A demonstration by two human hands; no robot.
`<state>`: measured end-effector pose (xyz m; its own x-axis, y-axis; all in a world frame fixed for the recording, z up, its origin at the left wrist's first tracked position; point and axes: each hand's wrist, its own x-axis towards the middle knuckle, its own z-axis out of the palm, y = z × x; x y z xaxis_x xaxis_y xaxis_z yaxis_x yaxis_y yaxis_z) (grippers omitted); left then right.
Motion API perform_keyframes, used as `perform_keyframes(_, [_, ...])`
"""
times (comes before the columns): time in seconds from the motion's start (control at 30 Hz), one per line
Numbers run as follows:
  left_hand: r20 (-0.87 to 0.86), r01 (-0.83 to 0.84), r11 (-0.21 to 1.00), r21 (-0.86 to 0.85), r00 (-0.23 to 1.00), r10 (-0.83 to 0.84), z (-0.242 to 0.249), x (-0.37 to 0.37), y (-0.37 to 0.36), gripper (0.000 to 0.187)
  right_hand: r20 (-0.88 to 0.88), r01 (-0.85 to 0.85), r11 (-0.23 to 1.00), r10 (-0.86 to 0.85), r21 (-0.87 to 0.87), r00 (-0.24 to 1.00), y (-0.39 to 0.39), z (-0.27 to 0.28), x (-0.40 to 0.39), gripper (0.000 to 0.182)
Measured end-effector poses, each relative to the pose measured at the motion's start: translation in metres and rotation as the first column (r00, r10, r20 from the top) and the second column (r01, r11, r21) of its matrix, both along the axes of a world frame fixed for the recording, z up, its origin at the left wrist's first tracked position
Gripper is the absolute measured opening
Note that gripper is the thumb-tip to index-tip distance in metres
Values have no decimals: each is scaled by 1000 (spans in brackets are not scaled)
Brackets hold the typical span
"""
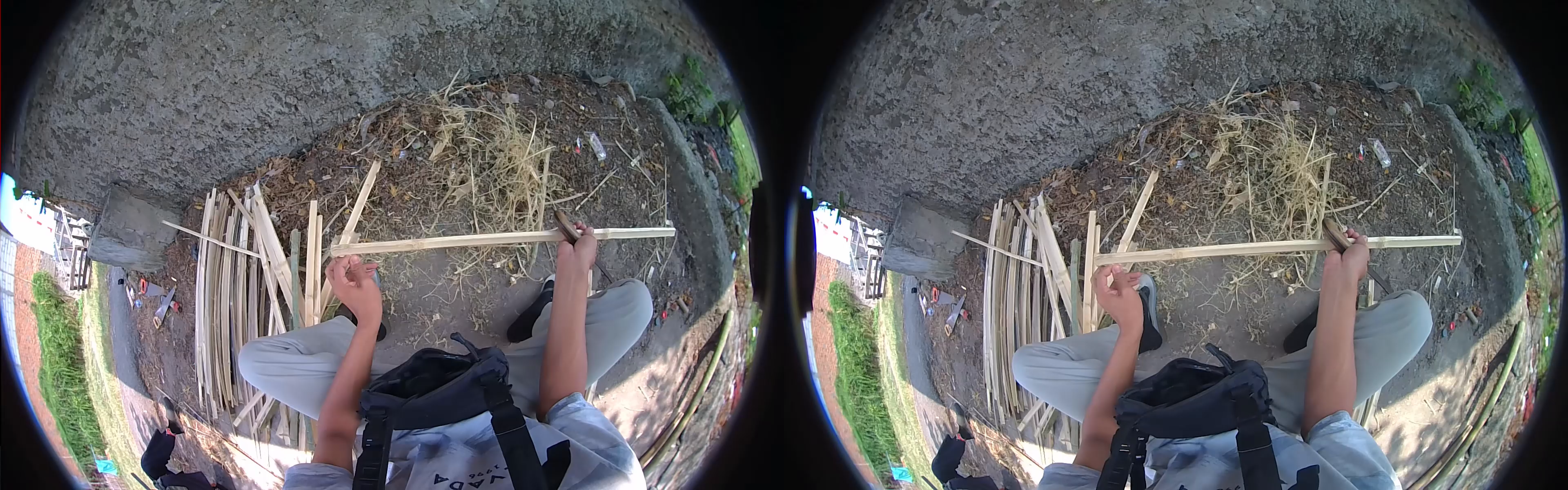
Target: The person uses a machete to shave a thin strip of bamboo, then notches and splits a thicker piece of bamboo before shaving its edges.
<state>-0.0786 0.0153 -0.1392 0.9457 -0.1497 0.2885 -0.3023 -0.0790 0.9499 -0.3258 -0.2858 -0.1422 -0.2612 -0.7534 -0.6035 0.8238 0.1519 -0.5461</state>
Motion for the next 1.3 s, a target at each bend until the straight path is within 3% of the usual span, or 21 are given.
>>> perform_keyframes(0.1, [-177, 45, 999, -16, 983, -47, -5, 5, 5, 16, 8, 7, 1000, -7, 10, 1000, 4, 1, 5, 24])
perform_keyframes(0.5, [106, 128, 990, 55, 985, -133, -11, 4, 12, 10, 56, 61, 998, -61, 10, 997, -26, -20, -24, 21])
perform_keyframes(0.6, [129, 180, 969, 171, 971, -203, 8, 8, 16, 9, 62, 81, 997, -82, 18, 995, -29, -28, -26, 20])
perform_keyframes(0.73, [333, 200, 933, 298, 895, -298, 19, 15, 22, 8, 20, 56, 998, -56, 23, 998, -32, -33, -33, 17])
perform_keyframes(0.8, [417, 183, 919, 350, 848, -328, 22, 17, 25, 10, 33, 74, 997, -75, 11, 997, -38, -40, -37, 16])
perform_keyframes(0.9, [369, 127, 837, 532, 855, -364, 28, 19, 33, 12, 64, 91, 996, -91, 2, 994, -41, -41, -40, 16])
perform_keyframes(1.1, [477, 11, 854, 520, 826, -301, 13, 22, 28, 14, 68, 74, 997, -72, -26, 995, -47, -54, -42, 17])
perform_keyframes(1.2, [546, -89, 868, 488, 807, -225, 6, 30, 27, 15, 33, 78, 997, -78, 18, 996, -43, -40, -40, 20])
perform_keyframes(1.3, [453, -262, 776, 573, 891, -34, -20, 70, 61, 16, 0, 193, 981, -193, -19, 981, -76, -64, -76, 22])
